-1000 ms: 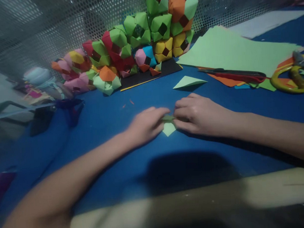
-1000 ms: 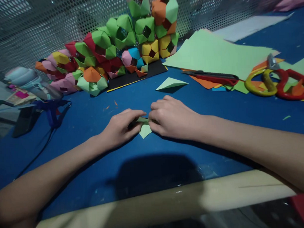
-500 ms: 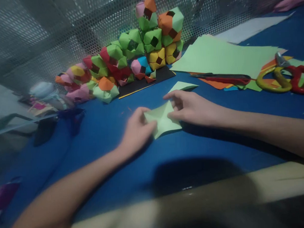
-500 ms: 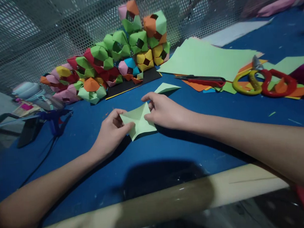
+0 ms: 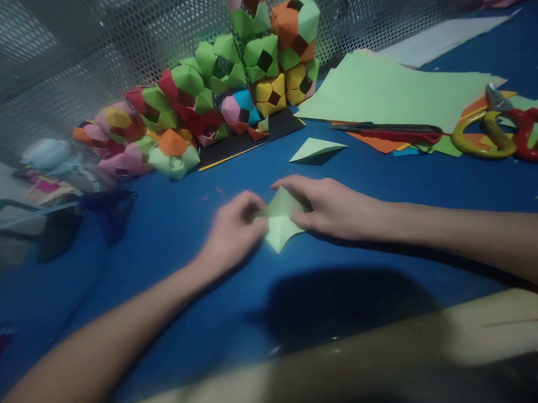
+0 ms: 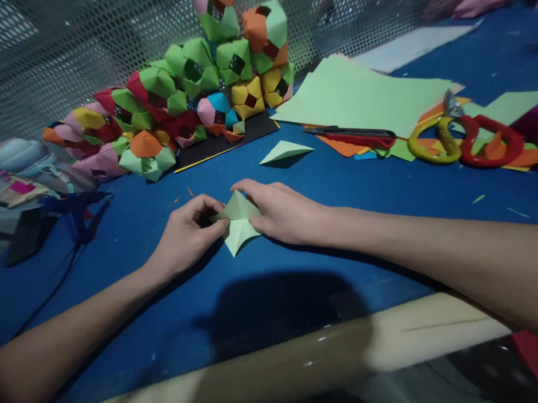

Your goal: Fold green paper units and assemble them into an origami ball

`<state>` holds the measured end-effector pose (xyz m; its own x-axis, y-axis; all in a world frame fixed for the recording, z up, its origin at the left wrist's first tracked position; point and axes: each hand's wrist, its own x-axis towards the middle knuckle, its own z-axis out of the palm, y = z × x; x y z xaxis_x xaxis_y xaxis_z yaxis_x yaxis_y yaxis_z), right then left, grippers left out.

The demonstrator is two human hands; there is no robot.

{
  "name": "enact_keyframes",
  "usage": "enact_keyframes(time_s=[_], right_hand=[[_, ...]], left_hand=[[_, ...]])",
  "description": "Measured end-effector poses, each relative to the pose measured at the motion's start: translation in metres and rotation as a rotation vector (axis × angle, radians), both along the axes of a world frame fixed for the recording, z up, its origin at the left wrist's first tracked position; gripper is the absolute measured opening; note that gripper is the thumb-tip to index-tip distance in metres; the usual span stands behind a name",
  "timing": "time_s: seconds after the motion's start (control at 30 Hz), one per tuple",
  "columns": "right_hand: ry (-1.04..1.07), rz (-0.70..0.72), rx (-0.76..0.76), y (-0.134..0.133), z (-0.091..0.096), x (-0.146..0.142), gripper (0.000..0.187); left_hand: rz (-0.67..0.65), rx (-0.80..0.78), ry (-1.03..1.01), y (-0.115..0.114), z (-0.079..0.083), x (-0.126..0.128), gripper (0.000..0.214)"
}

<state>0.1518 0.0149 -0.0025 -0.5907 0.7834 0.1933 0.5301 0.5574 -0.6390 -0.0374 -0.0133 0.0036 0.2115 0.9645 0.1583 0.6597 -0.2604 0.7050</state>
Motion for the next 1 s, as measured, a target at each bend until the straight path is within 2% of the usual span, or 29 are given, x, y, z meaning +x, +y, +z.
enact_keyframes(time_s=[0.13,0.3,0.47,0.63,0.8,1.0], right_hand=[[-0.038,0.041,0.088,-0.003,-0.005,-0.001,0.049],[-0.117,0.117,0.199,-0.004,-0.007,-0.001,0.047],[-0.190,0.155,0.293,-0.004,-0.008,0.001,0.040],[-0.342,0.279,0.420,-0.003,0.004,0.005,0.032],[-0.452,0.326,0.475,-0.006,0.018,0.009,0.022],[-0.493,0.319,0.410,-0.007,0.023,0.008,0.021]], left_hand=[[-0.069,0.089,0.075,0.000,0.000,-0.001,0.022],[-0.142,0.220,0.263,0.000,0.002,-0.003,0.024],[-0.220,0.248,0.350,0.004,0.006,-0.008,0.009],[-0.313,0.242,0.483,0.009,0.011,-0.010,0.014],[-0.343,0.233,0.459,0.012,0.013,-0.013,0.010],[-0.327,0.134,0.352,0.016,0.010,-0.019,0.012]])
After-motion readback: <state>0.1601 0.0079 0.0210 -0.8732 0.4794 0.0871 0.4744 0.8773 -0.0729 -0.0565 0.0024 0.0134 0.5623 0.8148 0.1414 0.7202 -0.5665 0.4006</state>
